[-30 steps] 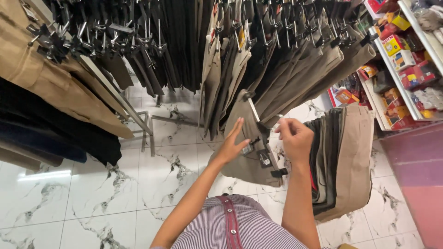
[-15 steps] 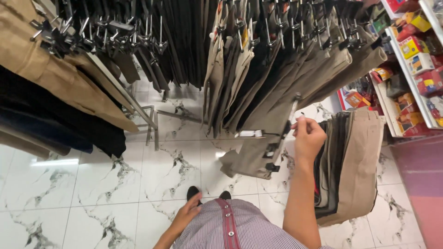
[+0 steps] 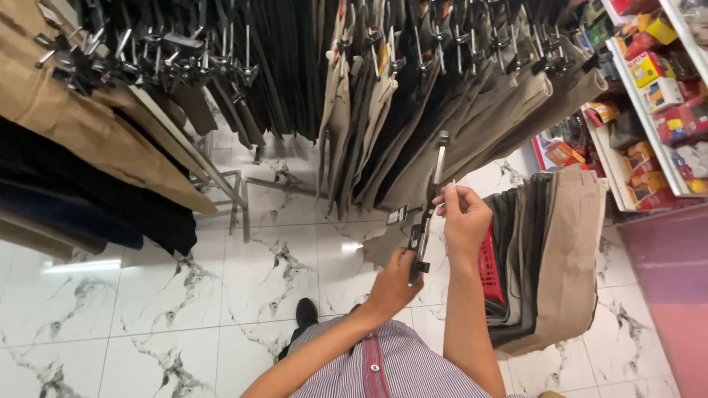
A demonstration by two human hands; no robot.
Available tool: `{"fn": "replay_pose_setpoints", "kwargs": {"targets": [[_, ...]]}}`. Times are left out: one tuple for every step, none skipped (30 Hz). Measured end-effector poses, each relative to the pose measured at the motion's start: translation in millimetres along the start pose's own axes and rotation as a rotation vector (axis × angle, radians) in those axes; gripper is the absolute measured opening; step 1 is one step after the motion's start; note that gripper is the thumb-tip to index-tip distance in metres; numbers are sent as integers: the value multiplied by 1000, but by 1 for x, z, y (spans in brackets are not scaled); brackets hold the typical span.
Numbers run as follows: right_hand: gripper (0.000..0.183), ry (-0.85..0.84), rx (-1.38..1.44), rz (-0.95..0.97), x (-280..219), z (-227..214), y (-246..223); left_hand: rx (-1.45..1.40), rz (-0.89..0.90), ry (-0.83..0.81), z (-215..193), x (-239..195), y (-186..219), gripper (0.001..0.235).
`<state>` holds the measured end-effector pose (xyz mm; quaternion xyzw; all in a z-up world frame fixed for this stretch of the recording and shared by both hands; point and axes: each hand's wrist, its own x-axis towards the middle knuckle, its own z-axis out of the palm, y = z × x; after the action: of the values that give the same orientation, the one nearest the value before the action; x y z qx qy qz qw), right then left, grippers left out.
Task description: The person is organizing pants by picking them up from a basket, unfolding them, and hanging them on a clothing rack.
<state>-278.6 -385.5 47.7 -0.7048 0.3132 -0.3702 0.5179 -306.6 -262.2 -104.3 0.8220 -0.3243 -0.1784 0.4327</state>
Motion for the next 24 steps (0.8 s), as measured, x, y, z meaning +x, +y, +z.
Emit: {"fn": "replay_pose_setpoints", "kwargs": {"targets": [[17, 0, -7, -6, -1, -2, -1, -68, -9, -43, -5, -4, 11, 44], [18, -4, -13, -10, -2, -2, -2, -134, -22, -84, -11, -8, 22, 38], [18, 0, -14, -10, -2, -2, -3, -134, -20, -87, -15, -9, 26, 38], [17, -1, -17, -23, -2, -2, -3, -102, 7, -92, -18, -10, 30, 36], [17, -2, -20, -36, -3, -3, -3, -69, 35, -96, -21, -11, 34, 35], [17, 0, -20, -38, 2, -8, 3, -69, 37, -97, -26, -11, 36, 35], [16, 20, -48, -59, 8, -13, 9, -85, 51, -129, -31, -11, 38, 45], [16, 37, -76, -75, 11, -17, 15, -101, 60, -163, -37, -14, 39, 56], [16, 36, -76, -72, 18, -26, 22, -101, 56, -165, -52, -22, 39, 56], [15, 108, -95, -74, 28, -36, 28, -163, 50, -203, -66, -28, 40, 65], [15, 181, -113, -77, 38, -46, 34, -225, 44, -242, -80, -34, 41, 74], [15, 181, -115, -76, 32, -38, 25, -226, 43, -243, -82, -45, 22, 74], [16, 164, -127, -70, 26, -31, 15, -251, -16, -205, -84, -55, 3, 67], [16, 147, -136, -63, 20, -21, 6, -273, -76, -165, -88, -65, -17, 61], [16, 146, -135, -62, 15, -11, 3, -273, -77, -165, -87, -79, -50, 61], [16, 64, -129, -56, 8, -2, 1, -164, -90, -159, -85, -95, -83, 54], [17, -18, -121, -51, 1, 7, -1, -54, -103, -152, -83, -111, -117, 49], [17, -22, -120, -49, 8, -2, 3, -54, -107, -150, -92, -131, -131, 49], [20, 24, -199, 14, 15, -10, 7, -27, -251, -214, -102, -151, -145, 58], [23, 68, -276, 76, 22, -17, 11, -1, -394, -276, -111, -171, -159, 70], [23, 63, -274, 75, 27, -24, 14, -1, -397, -272, -94, -201, -202, 70], [23, 127, -212, 93, 33, -31, 17, 102, -198, -268, -83, -236, -241, 90], [24, 192, -149, 111, 38, -38, 20, 204, 3, -265, -78, -273, -277, 113], [24, 187, -149, 110, 37, -30, 22, 204, 0, -262, -44, -279, -299, 113]]}}
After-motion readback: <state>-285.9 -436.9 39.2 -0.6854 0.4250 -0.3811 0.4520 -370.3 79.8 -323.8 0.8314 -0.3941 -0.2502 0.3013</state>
